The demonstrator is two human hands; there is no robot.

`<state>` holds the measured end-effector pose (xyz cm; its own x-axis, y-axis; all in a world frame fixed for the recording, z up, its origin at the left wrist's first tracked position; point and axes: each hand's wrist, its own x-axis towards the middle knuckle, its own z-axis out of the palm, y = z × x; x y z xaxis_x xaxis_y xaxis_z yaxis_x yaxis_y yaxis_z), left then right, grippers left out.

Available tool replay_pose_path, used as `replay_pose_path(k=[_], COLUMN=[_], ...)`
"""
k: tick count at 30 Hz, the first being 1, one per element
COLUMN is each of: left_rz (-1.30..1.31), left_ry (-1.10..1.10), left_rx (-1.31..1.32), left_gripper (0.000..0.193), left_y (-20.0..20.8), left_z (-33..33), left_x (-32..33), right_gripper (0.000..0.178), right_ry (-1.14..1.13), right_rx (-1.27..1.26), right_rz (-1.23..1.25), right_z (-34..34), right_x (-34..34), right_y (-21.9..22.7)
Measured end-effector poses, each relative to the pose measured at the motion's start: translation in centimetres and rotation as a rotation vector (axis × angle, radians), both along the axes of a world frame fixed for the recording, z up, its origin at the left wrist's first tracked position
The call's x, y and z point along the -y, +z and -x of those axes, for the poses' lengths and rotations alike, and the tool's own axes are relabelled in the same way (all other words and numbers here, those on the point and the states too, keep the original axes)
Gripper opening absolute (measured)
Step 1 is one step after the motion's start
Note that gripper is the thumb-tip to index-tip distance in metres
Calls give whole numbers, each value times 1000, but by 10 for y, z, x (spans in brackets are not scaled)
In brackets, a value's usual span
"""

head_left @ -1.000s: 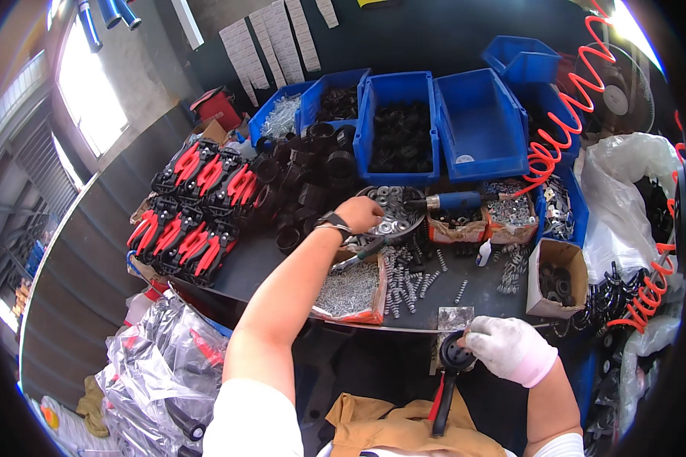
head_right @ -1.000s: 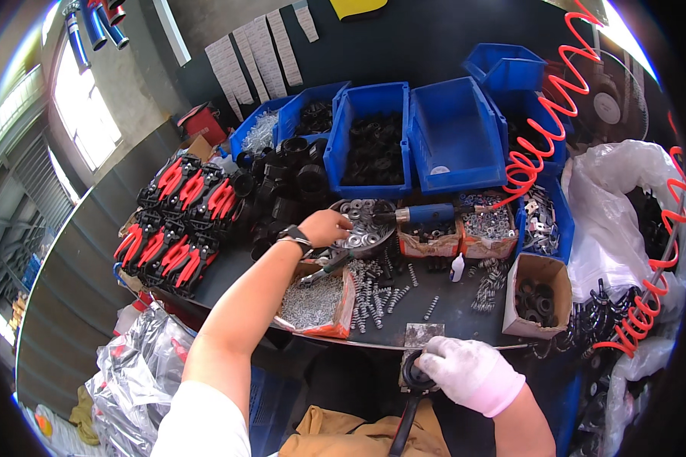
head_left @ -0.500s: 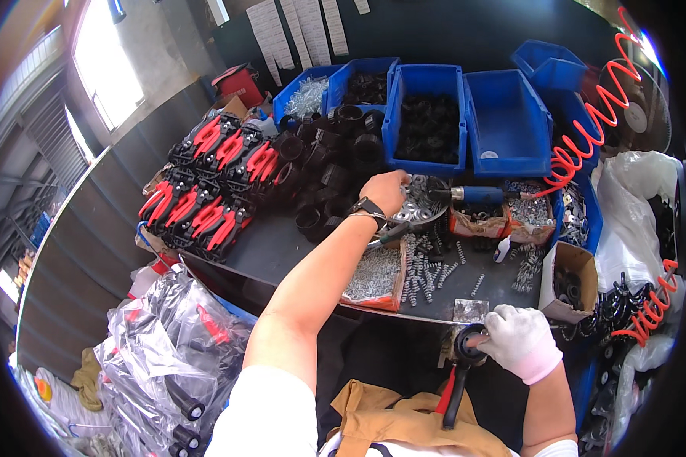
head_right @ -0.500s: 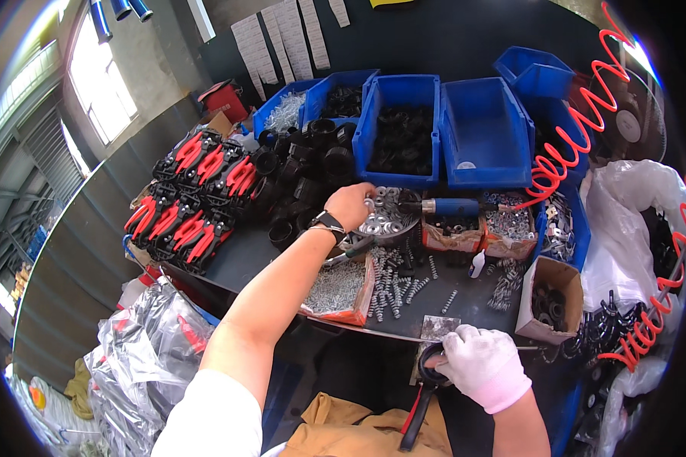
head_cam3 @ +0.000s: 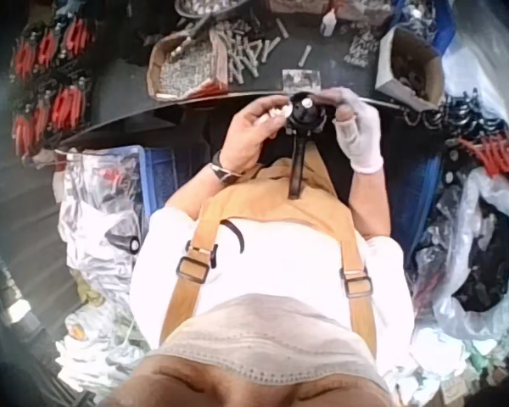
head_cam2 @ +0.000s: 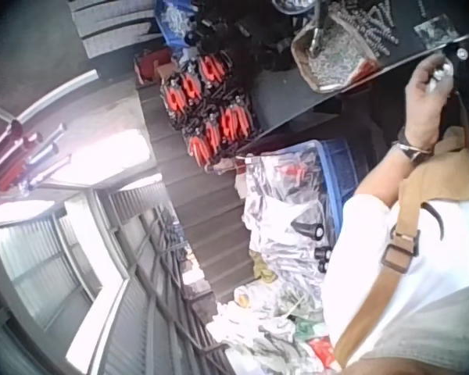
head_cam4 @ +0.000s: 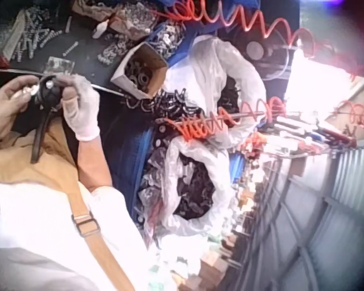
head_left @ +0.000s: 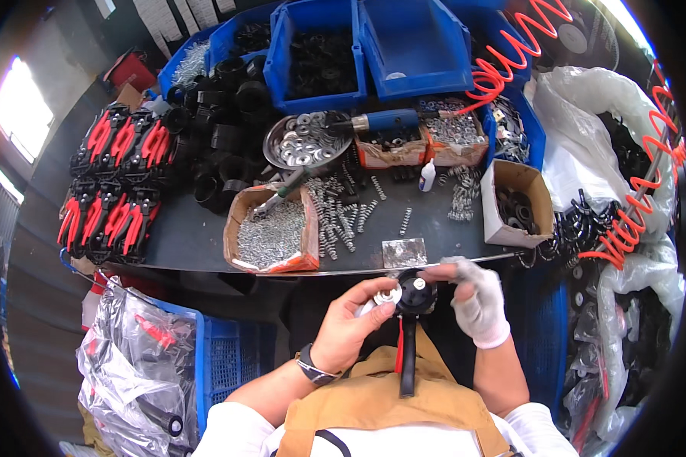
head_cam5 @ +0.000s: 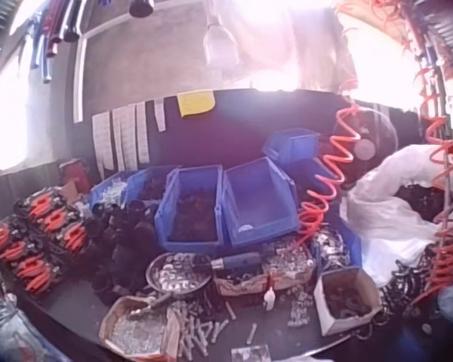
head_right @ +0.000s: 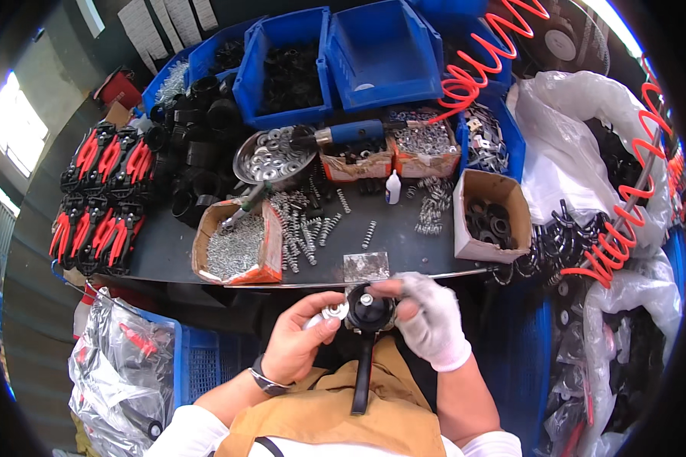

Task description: The person assembles caulking guns by fitting handles, rods, washers, and barrels together, applying liquid from a small bottle onto components, and tightening fasteners with a pneumatic tool. They then place the completed caulking guns into plastic bags and store them in a bin.

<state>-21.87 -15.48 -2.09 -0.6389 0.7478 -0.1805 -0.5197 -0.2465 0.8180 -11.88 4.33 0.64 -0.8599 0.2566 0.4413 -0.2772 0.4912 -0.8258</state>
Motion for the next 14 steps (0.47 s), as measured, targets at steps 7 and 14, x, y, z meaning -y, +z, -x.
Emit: replay_pose_path(k=[7, 14], left_rz=[-51, -57], left_ry=[35, 65], left_rx=[77, 74], left_gripper=[40, 40], left_y=[-25, -29], left_z=[-18, -21], left_x=[-10, -14], right_gripper=[74, 35], right_ry=[-113, -72], right_rx=[-49, -121], right_rz=[408, 108], right_z=[-13, 7], right_x=[-3, 8], right_y=[-10, -9])
